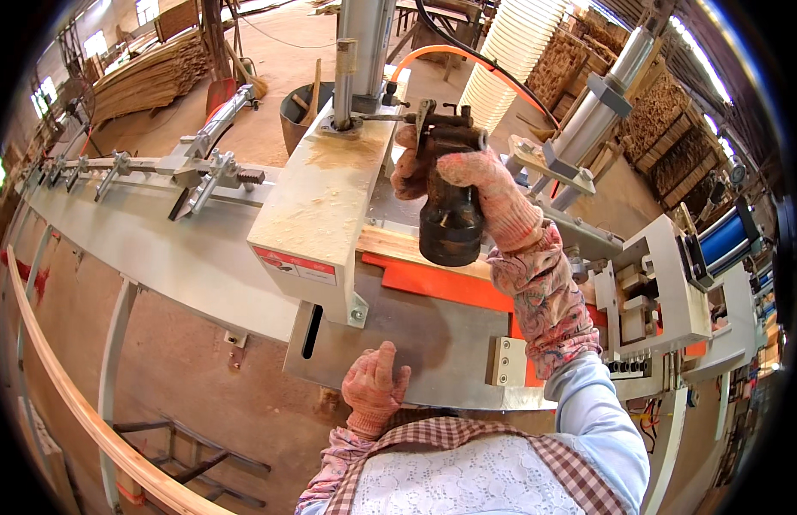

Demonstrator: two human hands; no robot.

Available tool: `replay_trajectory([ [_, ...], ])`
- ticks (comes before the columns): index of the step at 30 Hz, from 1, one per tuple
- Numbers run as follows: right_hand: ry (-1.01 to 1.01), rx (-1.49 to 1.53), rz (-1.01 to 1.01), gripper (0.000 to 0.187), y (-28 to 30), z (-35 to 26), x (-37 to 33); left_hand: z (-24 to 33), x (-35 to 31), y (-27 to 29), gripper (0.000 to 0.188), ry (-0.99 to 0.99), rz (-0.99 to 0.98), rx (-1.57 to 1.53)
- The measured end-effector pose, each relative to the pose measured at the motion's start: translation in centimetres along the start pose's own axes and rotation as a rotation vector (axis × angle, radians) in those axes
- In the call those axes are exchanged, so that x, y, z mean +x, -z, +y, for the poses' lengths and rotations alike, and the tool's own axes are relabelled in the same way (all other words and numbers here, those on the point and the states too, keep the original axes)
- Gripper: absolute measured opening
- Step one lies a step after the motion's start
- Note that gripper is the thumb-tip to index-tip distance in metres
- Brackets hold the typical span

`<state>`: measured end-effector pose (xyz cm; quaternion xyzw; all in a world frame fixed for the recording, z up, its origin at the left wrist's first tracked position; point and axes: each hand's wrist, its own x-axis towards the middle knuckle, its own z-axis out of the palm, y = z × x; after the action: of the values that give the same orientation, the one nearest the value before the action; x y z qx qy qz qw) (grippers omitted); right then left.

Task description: The person lubricates various parts of a large industrial woodworking machine using a black oil can. They move along the machine, applying oil to the control panel area, the conveyor chain, and the roller assembly.

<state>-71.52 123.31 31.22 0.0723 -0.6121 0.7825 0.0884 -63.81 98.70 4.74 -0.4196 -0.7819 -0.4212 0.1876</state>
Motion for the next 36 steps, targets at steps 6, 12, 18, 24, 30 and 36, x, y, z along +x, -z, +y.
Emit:
replay_trajectory([
  [6, 0.0, -0.023, -0.035, 0.056, 0.3, 0.0, 0.1, 0.0, -0.1, 0.0, 0.067, -0.006, -0.009, 0.028],
  [12, 0.105, 0.007, -0.094, 0.07, 1.4, 0.7, -0.5, 0.0, 0.1, 0.0, 0.065, -0.011, -0.012, 0.012],
  [18, 0.171, 0.04, -0.004, 0.07, 3.5, -0.9, -1.3, 0.4, 0.3, 0.0, 0.06, -0.006, -0.023, 0.057],
  [24, 0.123, 0.075, 0.156, 0.038, 6.5, -0.8, 1.4, 0.3, 0.4, -0.3, 0.058, -0.018, -0.025, 0.073],
  [30, 0.133, 0.081, 0.147, 0.03, 9.5, 1.6, 6.0, 0.3, -0.2, -0.4, 0.059, -0.01, -0.082, 0.122],
  [36, 0.133, -0.046, 0.084, 0.034, 10.4, 2.3, 8.8, 0.7, 0.1, -0.3, 0.058, 0.015, -0.156, 0.173],
])
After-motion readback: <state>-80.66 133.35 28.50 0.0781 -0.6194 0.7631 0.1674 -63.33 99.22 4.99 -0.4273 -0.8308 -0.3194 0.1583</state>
